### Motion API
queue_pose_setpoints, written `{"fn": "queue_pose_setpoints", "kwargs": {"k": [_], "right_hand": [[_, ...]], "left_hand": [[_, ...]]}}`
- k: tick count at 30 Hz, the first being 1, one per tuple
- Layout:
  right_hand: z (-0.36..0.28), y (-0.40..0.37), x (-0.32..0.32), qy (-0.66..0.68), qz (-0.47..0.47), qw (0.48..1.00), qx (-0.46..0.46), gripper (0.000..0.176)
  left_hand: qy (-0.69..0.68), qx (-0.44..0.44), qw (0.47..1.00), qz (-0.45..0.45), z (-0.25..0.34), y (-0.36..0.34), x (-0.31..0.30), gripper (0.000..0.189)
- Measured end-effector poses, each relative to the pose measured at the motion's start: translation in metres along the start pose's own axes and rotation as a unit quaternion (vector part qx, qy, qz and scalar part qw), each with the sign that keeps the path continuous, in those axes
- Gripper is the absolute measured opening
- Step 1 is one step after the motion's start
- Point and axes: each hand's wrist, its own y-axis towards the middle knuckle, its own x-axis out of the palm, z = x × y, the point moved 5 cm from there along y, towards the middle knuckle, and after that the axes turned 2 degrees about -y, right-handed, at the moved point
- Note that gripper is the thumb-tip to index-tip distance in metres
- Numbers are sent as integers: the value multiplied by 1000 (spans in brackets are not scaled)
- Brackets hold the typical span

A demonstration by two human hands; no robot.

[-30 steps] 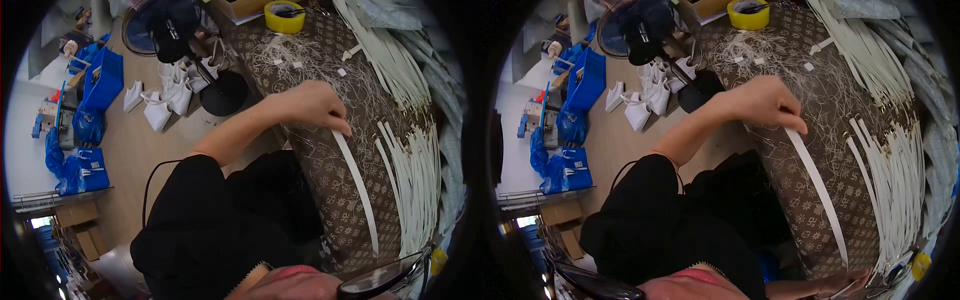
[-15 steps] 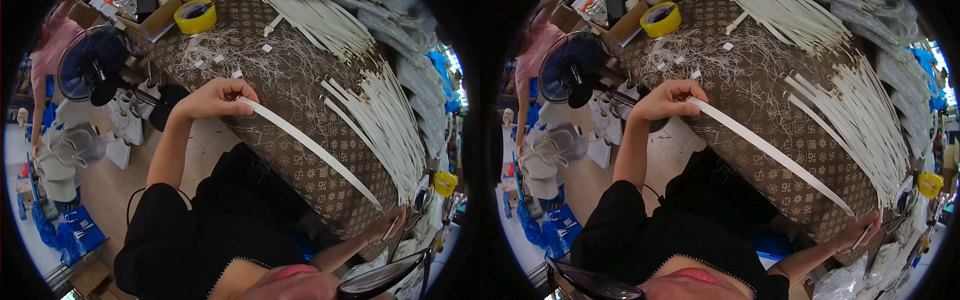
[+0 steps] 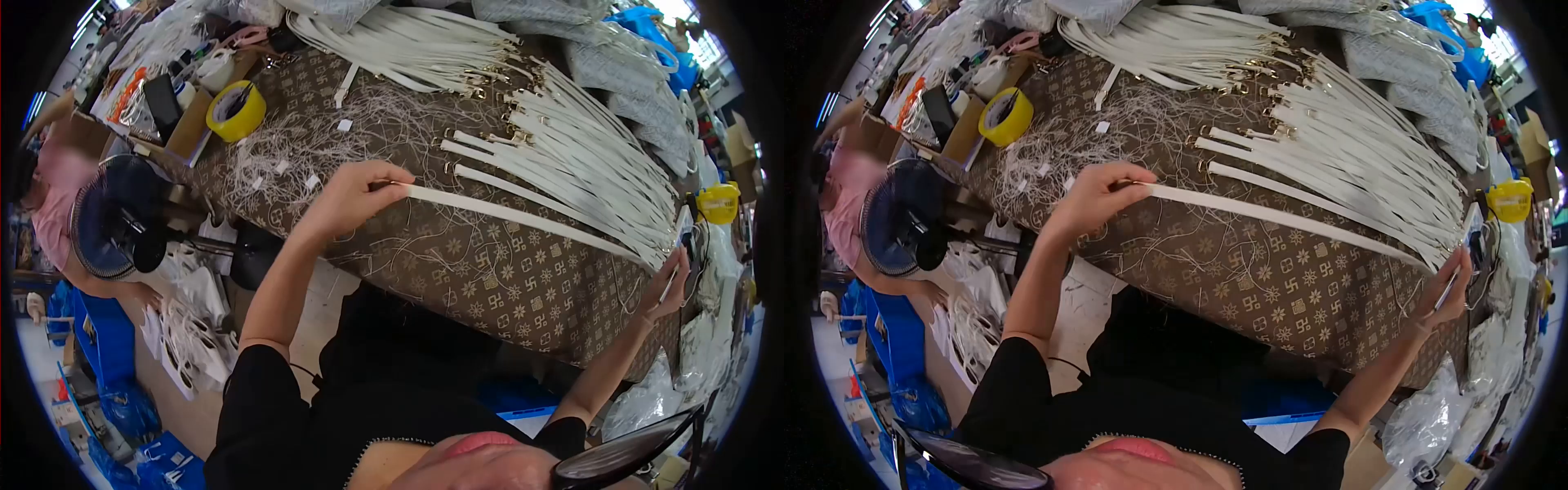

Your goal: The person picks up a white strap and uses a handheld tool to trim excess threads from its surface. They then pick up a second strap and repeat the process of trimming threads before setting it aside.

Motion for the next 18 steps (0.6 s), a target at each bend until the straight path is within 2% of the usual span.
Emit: {"fn": "queue_pose_setpoints", "kwargs": {"k": [1,2,3,4,6,8,10,13,17,18], "right_hand": [[-1,12,0,-58,15,998,-10,20],[3,17,0,-59,23,998,-7,20],[10,23,1,9,33,999,10,20],[16,27,1,77,43,996,25,21],[17,23,-1,100,46,993,43,22],[8,9,0,148,16,988,30,22],[6,-7,2,130,7,991,40,21],[2,-26,3,136,-31,985,98,20],[-4,-33,2,147,-31,983,104,20],[-5,-34,3,150,-35,982,107,19]], "left_hand": [[26,-11,999,-15,8,16,11,26],[87,73,993,26,15,30,23,31],[144,156,975,67,15,42,34,35],[250,225,937,96,18,52,40,39],[375,291,866,160,23,82,35,34],[403,298,844,191,5,123,16,34],[449,239,845,164,-28,162,-1,29],[489,234,830,131,-42,175,-3,19],[504,337,770,198,-25,159,-3,13],[516,319,780,151,-25,157,-5,13]]}}
